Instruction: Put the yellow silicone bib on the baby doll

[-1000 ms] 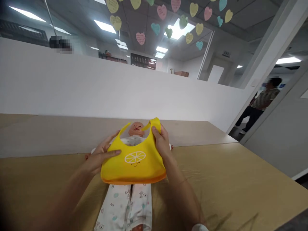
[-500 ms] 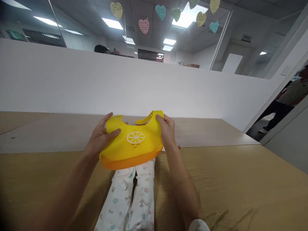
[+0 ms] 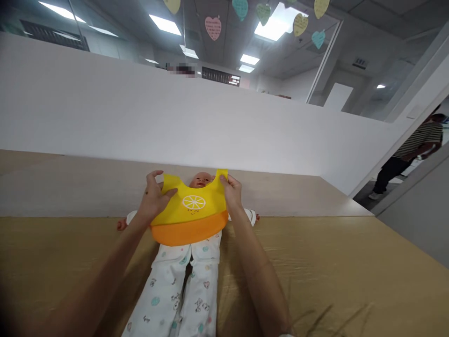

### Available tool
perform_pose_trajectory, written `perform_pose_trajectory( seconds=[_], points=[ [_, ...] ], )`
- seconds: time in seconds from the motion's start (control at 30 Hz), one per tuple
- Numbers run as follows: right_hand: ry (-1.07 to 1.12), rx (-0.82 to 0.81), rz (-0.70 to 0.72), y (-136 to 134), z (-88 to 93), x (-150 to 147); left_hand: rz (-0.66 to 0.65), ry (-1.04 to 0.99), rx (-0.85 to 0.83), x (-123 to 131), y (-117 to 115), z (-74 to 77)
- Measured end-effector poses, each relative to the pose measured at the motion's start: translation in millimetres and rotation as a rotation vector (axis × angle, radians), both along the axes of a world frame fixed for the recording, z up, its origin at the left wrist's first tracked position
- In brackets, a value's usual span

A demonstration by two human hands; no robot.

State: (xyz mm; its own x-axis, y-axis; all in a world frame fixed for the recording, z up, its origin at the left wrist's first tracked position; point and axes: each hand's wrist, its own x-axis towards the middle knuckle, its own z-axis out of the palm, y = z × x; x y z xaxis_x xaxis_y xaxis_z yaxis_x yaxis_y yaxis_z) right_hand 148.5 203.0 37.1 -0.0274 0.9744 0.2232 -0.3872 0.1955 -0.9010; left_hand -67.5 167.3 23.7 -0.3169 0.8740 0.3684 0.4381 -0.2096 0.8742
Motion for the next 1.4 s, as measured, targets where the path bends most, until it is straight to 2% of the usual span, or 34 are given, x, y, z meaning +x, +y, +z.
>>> perform_pose_trajectory(
  seconds=[0.13,0.23,0.3,0.37,0.47,0.63,0.83,1.0,1.1,1.2,1.3,1.4],
  points=[
    [0.007,-0.012,-0.029,-2.1,4.8,3.3,0.020,-0.289,-0.170,7.6,-3.0,8.4],
    [0.000,-0.091,-0.060,-1.3,4.7,4.1,-0.145,-0.527,-0.322,10.0,-9.2,17.0],
    [0.007,-0.138,-0.038,-0.4,3.6,6.0,-0.283,-0.587,-0.378,9.3,-14.1,20.3],
    [-0.020,-0.150,0.010,-0.1,2.4,9.7,-0.360,-0.580,-0.407,7.5,-18.3,21.2],
    [-0.156,-0.102,0.122,-0.6,0.3,18.1,-0.406,-0.545,-0.393,5.3,-21.6,19.3],
    [-0.333,-0.001,0.341,6.6,-12.6,31.1,-0.376,-0.522,-0.284,6.0,-17.5,9.9],
    [-0.459,-0.035,0.460,24.5,-39.7,38.6,-0.389,-0.499,-0.301,4.6,-12.9,1.5],
    [-0.494,-0.020,0.519,23.5,-43.6,42.6,-0.395,-0.524,-0.307,6.1,-13.8,1.9],
    [-0.536,0.043,0.506,21.9,-41.9,39.8,-0.404,-0.514,-0.310,5.4,-11.9,-0.9],
    [-0.544,0.076,0.383,21.6,-39.4,33.9,-0.392,-0.478,-0.301,3.5,-8.4,-5.3],
    [-0.484,0.010,0.221,17.9,-32.5,29.8,-0.374,-0.434,-0.260,2.5,-6.5,-6.5],
    [-0.425,-0.048,0.187,10.2,-22.4,28.7,-0.352,-0.423,-0.216,2.9,-8.5,-1.9]
  ],
)
